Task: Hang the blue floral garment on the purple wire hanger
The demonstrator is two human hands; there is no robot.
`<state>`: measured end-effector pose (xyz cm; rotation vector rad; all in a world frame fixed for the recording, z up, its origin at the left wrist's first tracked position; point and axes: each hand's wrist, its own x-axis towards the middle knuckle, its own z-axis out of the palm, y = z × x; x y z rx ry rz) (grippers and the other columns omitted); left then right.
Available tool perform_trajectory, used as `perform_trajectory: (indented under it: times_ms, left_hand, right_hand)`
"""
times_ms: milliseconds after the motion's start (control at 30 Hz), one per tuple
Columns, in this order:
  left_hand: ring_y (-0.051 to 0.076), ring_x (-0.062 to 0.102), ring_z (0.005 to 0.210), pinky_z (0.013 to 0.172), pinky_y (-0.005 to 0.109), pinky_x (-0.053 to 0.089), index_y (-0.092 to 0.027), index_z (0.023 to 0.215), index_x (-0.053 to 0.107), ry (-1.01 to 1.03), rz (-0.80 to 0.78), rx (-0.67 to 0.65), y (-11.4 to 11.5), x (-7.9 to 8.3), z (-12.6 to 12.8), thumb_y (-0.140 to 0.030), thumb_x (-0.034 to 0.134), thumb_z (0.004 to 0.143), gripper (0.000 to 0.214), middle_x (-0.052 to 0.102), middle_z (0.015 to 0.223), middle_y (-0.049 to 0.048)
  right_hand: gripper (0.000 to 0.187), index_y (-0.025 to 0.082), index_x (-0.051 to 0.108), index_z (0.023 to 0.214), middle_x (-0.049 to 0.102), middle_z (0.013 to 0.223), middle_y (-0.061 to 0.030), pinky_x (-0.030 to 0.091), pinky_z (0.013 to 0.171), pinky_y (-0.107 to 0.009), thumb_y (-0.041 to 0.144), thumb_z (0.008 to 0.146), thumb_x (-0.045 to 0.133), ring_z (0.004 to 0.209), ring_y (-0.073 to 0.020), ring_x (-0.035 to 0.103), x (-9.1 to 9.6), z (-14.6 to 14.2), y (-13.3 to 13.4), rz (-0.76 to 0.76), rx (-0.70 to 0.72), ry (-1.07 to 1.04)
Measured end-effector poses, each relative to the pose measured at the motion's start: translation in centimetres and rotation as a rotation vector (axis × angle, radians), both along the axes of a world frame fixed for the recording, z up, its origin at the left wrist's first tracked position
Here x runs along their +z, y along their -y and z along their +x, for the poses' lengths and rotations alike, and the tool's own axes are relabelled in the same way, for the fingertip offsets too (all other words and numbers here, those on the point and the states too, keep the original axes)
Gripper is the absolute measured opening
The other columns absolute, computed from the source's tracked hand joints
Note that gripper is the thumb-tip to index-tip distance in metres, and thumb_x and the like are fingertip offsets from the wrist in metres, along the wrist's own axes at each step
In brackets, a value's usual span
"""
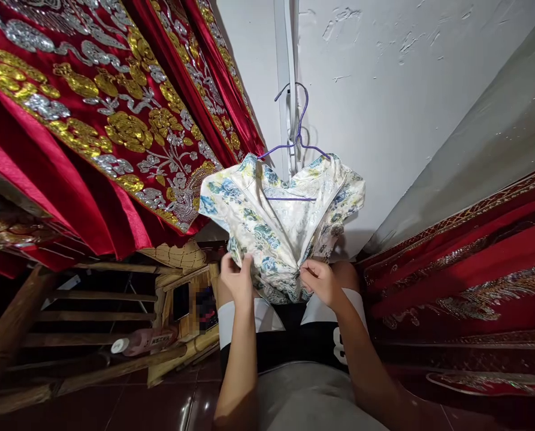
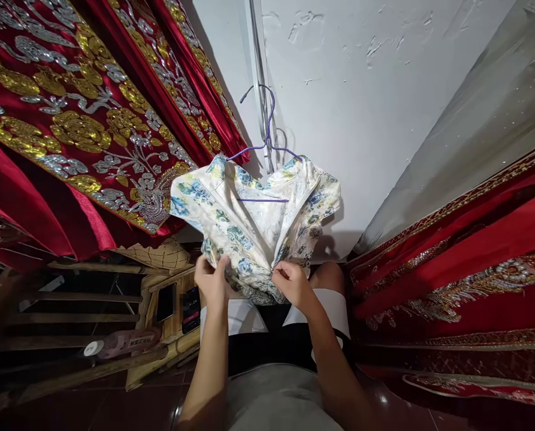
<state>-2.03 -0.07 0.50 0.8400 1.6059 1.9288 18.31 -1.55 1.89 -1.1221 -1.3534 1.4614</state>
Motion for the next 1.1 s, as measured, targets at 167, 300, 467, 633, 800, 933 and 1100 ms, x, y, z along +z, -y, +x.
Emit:
perform_trajectory:
  times_ms: [167, 300, 467, 633, 800, 933, 1100]
  left_hand:
    - [0.022, 0.061, 0.105, 0.097, 0.036, 0.047, -0.021, 0.107, 0.064, -0.447, 0.182, -0.180, 1.7, -1.7, 3.4, -0.027, 0.071, 0.085, 0.024, 0.065, 0.108, 0.0074]
    - [0.023, 0.063, 0.096, 0.089, 0.036, 0.048, -0.022, 0.097, 0.065, -0.491, 0.095, -0.470, 2.3, -2.1, 6.9, -0.024, 0.061, 0.089, 0.009, 0.068, 0.096, 0.0062]
    - [0.022, 0.059, 0.078, 0.078, 0.035, 0.043, -0.023, 0.075, 0.060, -0.547, 0.134, -0.452, 1.3, -2.5, 7.4, -0.030, 0.059, 0.092, 0.018, 0.063, 0.075, 0.0037]
    - [0.022, 0.057, 0.073, 0.075, 0.035, 0.039, -0.023, 0.074, 0.058, -0.679, 0.164, -0.476, 1.3, -4.2, 6.5, -0.027, 0.057, 0.094, 0.020, 0.062, 0.071, 0.0033]
    - [0.022, 0.059, 0.074, 0.075, 0.035, 0.039, -0.022, 0.075, 0.061, -0.793, 0.144, -0.550, 1.8, -4.4, 5.8, -0.026, 0.054, 0.096, 0.023, 0.064, 0.072, 0.0043]
    - [0.025, 0.063, 0.095, 0.090, 0.037, 0.043, -0.023, 0.097, 0.068, -0.791, 0.222, -0.543, 0.0, 1.3, 5.1, -0.037, 0.068, 0.092, 0.015, 0.071, 0.094, 0.0068]
    - [0.022, 0.060, 0.097, 0.096, 0.039, 0.042, -0.022, 0.131, 0.063, -0.841, 0.503, -0.399, -5.5, 13.4, 4.4, -0.034, 0.049, 0.104, 0.032, 0.069, 0.105, 0.0070]
  right_hand:
    - [0.024, 0.022, 0.046, 0.062, 0.042, 0.050, 0.0067, 0.031, 0.048, -0.024, 0.033, 0.081, 0.055, 0.045, -0.0087, 0.037, 0.1, -0.7, -0.1, -0.072, -0.035, 0.039]
    - [0.026, 0.022, 0.048, 0.060, 0.044, 0.046, 0.0065, 0.032, 0.047, -0.024, 0.035, 0.080, 0.057, 0.043, -0.0089, 0.037, 0.9, -1.5, 0.2, -0.033, -0.074, 0.025]
    - [0.025, 0.021, 0.054, 0.058, 0.046, 0.042, 0.0044, 0.033, 0.046, -0.025, 0.035, 0.079, 0.059, 0.042, -0.0096, 0.039, 4.3, -1.0, -2.0, 0.053, -0.227, -0.079]
    - [0.019, 0.019, 0.056, 0.064, 0.046, 0.046, 0.0055, 0.031, 0.041, -0.019, 0.028, 0.079, 0.063, 0.042, -0.0065, 0.038, 11.7, 0.0, -8.4, 0.147, -0.315, -0.205]
    - [0.019, 0.017, 0.057, 0.072, 0.053, 0.054, 0.0036, 0.031, 0.040, -0.014, 0.025, 0.090, 0.059, 0.044, -0.0037, 0.042, 17.3, -0.6, -11.1, 0.316, -0.255, -0.211]
    - [0.021, 0.018, 0.056, 0.071, 0.052, 0.052, 0.0048, 0.031, 0.038, -0.014, 0.023, 0.091, 0.058, 0.040, -0.0028, 0.041, 17.6, -1.0, -9.8, 0.366, -0.223, -0.178]
    - [0.022, 0.020, 0.055, 0.068, 0.051, 0.048, 0.0058, 0.035, 0.042, -0.017, 0.022, 0.090, 0.056, 0.039, -0.0053, 0.043, 17.1, -1.0, -8.3, 0.418, -0.233, -0.121]
